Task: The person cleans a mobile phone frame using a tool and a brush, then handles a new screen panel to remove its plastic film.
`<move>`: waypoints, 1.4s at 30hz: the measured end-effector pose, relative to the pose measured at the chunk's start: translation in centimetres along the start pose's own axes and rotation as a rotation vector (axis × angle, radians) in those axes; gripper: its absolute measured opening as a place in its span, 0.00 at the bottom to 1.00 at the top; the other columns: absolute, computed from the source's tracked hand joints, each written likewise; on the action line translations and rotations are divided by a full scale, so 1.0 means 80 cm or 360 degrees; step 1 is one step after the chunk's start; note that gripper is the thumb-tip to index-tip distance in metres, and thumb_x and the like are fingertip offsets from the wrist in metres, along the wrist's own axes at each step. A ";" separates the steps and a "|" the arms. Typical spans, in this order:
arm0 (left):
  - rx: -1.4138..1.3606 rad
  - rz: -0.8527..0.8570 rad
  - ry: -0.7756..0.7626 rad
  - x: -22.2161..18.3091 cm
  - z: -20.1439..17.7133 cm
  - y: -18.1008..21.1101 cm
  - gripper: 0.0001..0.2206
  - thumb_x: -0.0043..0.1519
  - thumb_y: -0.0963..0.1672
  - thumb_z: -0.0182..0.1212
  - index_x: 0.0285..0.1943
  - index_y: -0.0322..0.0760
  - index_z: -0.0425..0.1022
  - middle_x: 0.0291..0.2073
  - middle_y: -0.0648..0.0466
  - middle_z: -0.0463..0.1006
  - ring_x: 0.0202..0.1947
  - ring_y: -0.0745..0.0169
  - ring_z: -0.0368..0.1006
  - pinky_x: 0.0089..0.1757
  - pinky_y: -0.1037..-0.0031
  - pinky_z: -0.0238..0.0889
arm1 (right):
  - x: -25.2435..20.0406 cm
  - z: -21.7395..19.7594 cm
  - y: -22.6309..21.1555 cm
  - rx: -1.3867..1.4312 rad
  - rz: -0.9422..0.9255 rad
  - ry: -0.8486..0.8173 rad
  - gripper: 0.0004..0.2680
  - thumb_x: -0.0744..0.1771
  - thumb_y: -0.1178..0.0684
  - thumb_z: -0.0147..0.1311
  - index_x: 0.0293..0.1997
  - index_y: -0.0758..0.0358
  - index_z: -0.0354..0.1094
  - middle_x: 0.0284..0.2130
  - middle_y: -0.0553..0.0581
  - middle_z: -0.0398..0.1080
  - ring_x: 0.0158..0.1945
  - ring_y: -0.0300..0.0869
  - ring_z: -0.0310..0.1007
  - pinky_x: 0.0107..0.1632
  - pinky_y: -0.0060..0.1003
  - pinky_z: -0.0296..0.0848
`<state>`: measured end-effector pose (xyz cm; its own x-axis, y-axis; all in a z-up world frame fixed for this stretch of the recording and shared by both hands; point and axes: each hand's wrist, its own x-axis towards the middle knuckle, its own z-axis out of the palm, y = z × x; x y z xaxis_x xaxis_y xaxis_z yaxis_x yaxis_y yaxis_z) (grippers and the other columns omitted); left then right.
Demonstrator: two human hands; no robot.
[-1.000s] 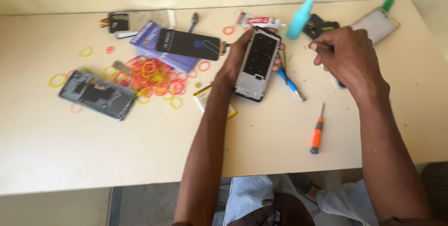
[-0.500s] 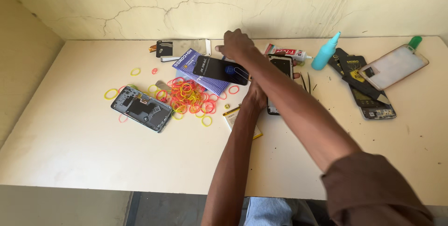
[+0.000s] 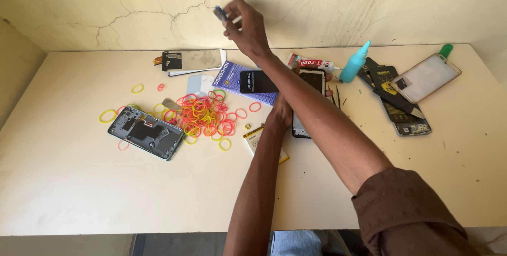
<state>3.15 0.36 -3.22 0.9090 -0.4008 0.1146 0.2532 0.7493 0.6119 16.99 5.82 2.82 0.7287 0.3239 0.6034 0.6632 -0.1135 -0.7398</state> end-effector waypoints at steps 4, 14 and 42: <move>0.0321 -0.0070 0.0301 0.004 -0.002 -0.004 0.23 0.69 0.51 0.61 0.64 0.29 0.68 0.46 0.46 0.79 0.42 0.54 0.78 0.40 0.61 0.76 | 0.000 -0.009 -0.028 0.0063 -0.0316 -0.0207 0.08 0.74 0.56 0.47 0.58 0.64 0.54 0.38 0.55 0.78 0.40 0.40 0.87 0.36 0.33 0.87; 0.0084 0.0142 0.0164 -0.008 0.011 0.005 0.21 0.58 0.36 0.63 0.59 0.38 0.65 0.45 0.45 0.80 0.38 0.50 0.82 0.38 0.56 0.83 | -0.055 -0.169 -0.133 -0.0473 -0.0618 -0.0171 0.08 0.77 0.52 0.52 0.60 0.66 0.68 0.33 0.54 0.77 0.30 0.33 0.72 0.34 0.29 0.68; 0.0679 0.0209 0.0287 -0.019 0.039 0.013 0.19 0.53 0.34 0.72 0.54 0.27 0.76 0.38 0.47 0.83 0.34 0.59 0.82 0.35 0.70 0.81 | -0.214 -0.220 -0.142 -0.1021 -0.0269 0.0049 0.13 0.62 0.71 0.59 0.46 0.60 0.81 0.37 0.57 0.73 0.44 0.47 0.73 0.44 0.42 0.73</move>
<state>0.97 0.10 -0.35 0.9766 -0.1912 0.0982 0.0081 0.4894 0.8720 -0.06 -14.95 6.14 0.6039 0.3607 0.7108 0.7322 -0.6033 -0.3160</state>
